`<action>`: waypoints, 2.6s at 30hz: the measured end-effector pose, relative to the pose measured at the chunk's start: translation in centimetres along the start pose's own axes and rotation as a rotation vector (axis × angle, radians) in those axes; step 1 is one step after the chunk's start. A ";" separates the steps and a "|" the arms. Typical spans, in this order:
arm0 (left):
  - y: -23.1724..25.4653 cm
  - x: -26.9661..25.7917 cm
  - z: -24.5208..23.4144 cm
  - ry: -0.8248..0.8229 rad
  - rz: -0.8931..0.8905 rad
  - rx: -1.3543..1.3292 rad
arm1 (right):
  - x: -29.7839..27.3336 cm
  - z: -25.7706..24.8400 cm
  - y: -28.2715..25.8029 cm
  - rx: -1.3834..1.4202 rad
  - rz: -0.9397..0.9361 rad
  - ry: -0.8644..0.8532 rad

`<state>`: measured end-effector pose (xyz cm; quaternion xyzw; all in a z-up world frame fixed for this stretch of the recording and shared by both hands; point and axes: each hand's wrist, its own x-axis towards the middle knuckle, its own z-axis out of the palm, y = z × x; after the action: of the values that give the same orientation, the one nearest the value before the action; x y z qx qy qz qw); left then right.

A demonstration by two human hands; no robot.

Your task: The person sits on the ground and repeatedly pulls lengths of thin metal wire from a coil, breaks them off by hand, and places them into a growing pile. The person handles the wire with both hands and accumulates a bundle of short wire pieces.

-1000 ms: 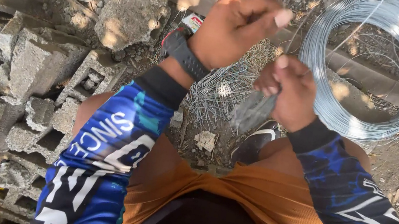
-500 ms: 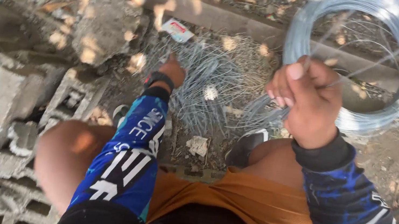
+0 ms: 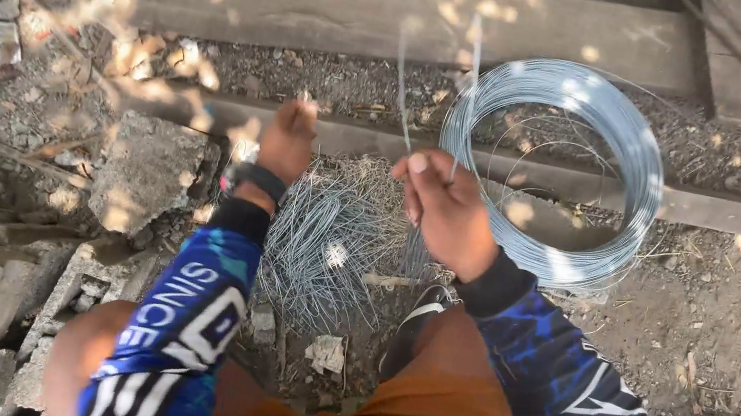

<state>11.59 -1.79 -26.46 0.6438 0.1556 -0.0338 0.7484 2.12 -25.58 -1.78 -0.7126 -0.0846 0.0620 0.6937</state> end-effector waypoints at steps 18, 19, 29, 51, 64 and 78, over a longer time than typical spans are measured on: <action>25.0 -17.0 -1.8 -0.135 0.510 0.477 | -4.1 2.9 -4.6 -0.385 -0.088 -0.174; 24.9 -16.8 -1.9 -0.155 0.550 0.428 | -4.0 3.1 -4.7 -0.398 -0.113 -0.164; 23.9 -16.6 -1.6 -0.266 0.578 0.168 | -3.8 3.6 -3.4 -0.265 -0.068 -0.189; 1.2 -10.2 -5.1 -0.558 -0.107 1.278 | -3.3 -3.3 -2.1 0.550 -0.184 -0.078; -21.2 -6.8 0.8 -0.181 -0.100 0.918 | -4.2 -3.1 -3.8 0.413 -0.092 0.099; -24.3 -7.1 0.5 -0.428 -0.091 1.512 | -0.9 -2.5 1.1 0.281 -0.211 0.161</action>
<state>-1.10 -7.44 -47.57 0.9508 -0.0308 -0.2844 0.1190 1.78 -28.26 -2.85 -0.5986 -0.0935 -0.0571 0.7935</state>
